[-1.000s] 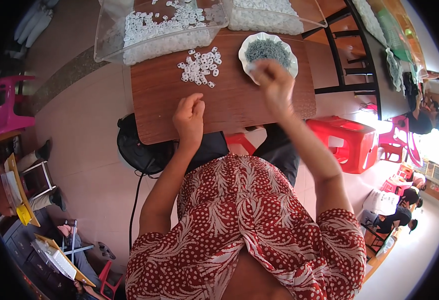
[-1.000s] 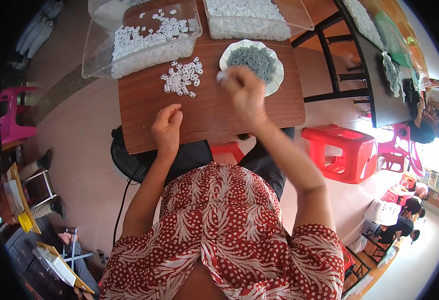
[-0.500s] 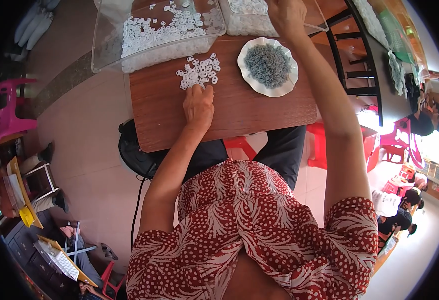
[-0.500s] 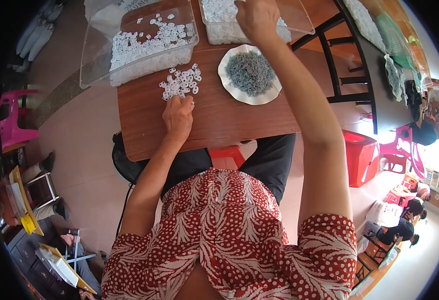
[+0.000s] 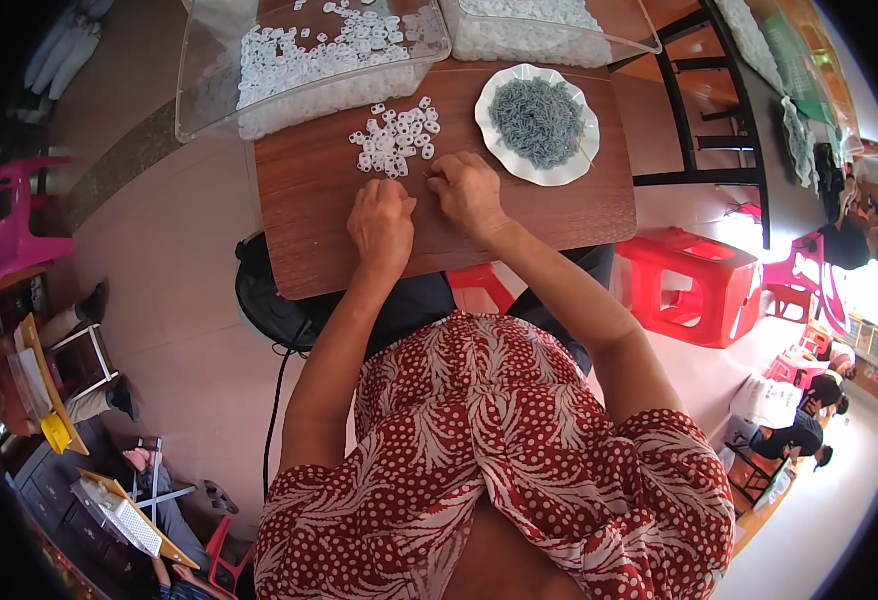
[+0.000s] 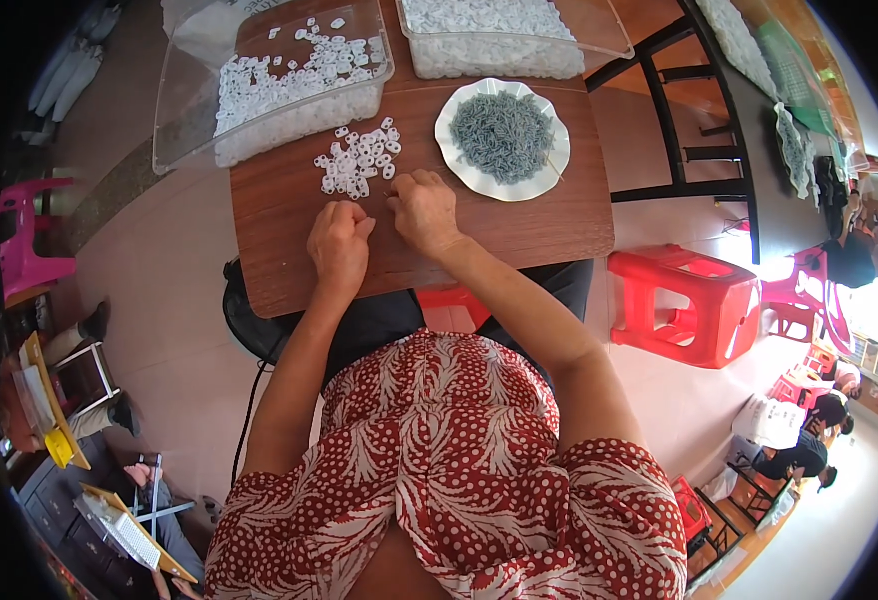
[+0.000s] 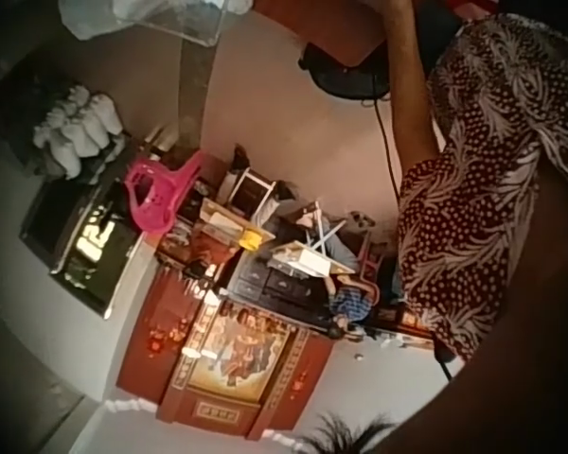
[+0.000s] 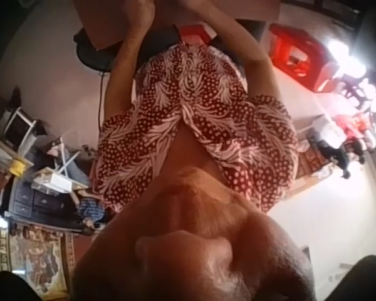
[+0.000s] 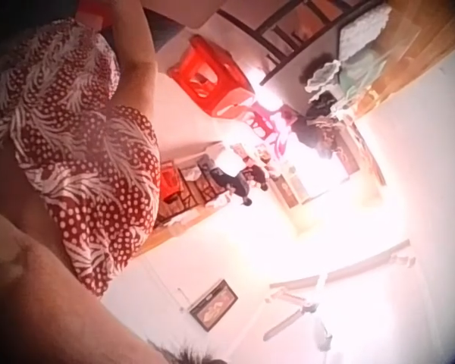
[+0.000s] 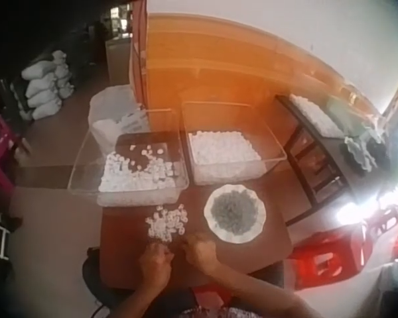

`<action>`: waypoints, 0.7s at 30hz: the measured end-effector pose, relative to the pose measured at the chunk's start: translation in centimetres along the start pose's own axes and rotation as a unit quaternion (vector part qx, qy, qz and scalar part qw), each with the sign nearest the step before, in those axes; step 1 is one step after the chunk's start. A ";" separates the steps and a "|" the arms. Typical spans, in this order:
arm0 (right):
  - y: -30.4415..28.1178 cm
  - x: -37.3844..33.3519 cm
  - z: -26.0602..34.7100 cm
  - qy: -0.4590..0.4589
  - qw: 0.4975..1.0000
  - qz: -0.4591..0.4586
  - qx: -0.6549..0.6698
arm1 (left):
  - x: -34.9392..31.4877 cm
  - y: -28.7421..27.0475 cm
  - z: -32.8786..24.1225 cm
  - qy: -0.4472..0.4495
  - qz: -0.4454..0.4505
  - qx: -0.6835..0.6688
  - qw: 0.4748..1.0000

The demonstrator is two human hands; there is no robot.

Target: Assembling small white plastic housings by inserting grey components into them at a production table.

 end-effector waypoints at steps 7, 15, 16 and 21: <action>1.5 0.7 0.1 -0.041 0.995 0.036 -0.085 | -2.3 -0.7 2.0 -0.185 -0.006 -0.272 0.944; 0.7 0.0 1.1 -0.043 0.997 0.037 -0.057 | -3.3 -1.9 2.2 -0.317 0.042 -0.447 0.835; 0.3 -0.4 1.2 -0.029 0.998 0.047 -0.028 | -3.4 -1.9 2.2 -0.329 0.050 -0.500 0.799; -2.6 -2.8 2.7 0.095 0.985 0.099 0.106 | -3.6 -2.7 1.2 -0.346 0.067 -0.620 0.701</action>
Point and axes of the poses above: each hand's wrist, its own x-axis towards the middle knuckle, its own y-axis out of the palm, z = x × y, the point moved 3 cm from there along x, towards the middle knuckle, and after that the axes turned 3 degrees about z, right-handed, at the moved point
